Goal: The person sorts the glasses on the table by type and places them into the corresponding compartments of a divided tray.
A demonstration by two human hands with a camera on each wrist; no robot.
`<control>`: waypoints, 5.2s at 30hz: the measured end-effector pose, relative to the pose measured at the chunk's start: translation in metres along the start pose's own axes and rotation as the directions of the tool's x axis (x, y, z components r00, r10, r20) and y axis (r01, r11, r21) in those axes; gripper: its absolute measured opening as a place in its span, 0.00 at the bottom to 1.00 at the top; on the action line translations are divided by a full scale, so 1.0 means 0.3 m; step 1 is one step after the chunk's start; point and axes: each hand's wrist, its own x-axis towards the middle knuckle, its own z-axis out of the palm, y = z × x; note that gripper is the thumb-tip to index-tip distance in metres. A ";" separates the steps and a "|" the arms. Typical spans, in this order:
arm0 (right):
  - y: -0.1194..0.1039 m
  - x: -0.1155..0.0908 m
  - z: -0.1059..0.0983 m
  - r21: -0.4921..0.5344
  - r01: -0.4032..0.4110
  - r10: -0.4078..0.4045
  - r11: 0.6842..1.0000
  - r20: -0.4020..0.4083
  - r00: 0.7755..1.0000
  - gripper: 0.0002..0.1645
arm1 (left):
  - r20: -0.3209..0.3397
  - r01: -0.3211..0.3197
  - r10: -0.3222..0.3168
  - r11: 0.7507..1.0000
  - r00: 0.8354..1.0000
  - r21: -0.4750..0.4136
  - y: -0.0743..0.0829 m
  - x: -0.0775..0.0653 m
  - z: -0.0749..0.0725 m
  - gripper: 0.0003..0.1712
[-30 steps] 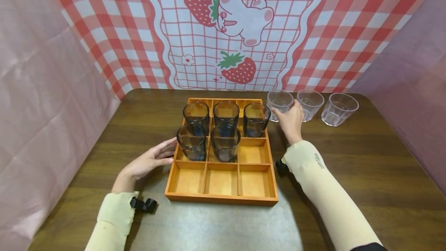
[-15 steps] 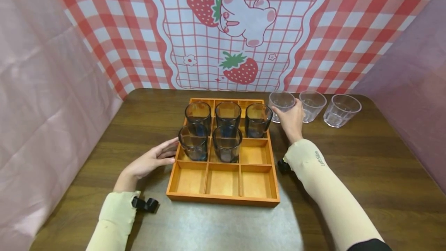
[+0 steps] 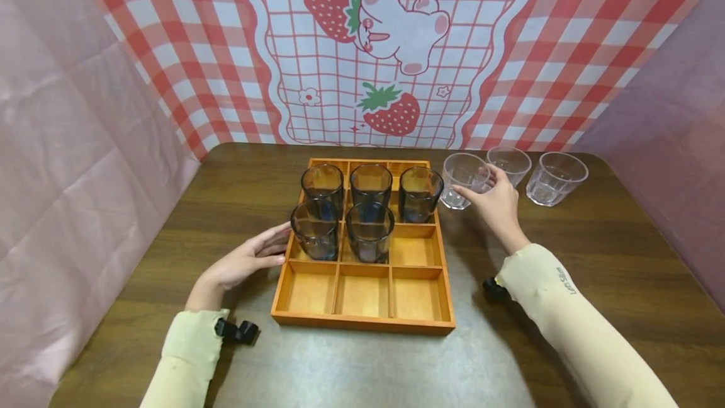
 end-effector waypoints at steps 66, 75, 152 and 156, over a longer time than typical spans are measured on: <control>-0.295 -0.522 0.050 0.574 0.064 -0.407 0.816 0.494 0.768 0.50 | 0.003 0.017 -0.017 1.000 1.000 0.009 0.006 0.002 -0.002 0.42; -0.375 -0.554 0.125 0.542 -0.012 -0.351 0.840 0.560 0.750 0.51 | 0.000 0.019 -0.019 1.000 1.000 0.003 0.004 0.006 -0.001 0.42; -0.431 -0.627 0.252 0.393 0.051 -0.276 0.918 0.545 0.792 0.49 | 0.003 -0.029 0.029 1.000 1.000 0.003 -0.006 0.003 0.004 0.42; -0.431 -0.618 0.222 0.417 0.046 -0.282 0.908 0.525 0.803 0.47 | 0.007 -0.034 0.034 0.999 0.999 -0.010 -0.007 0.003 0.003 0.42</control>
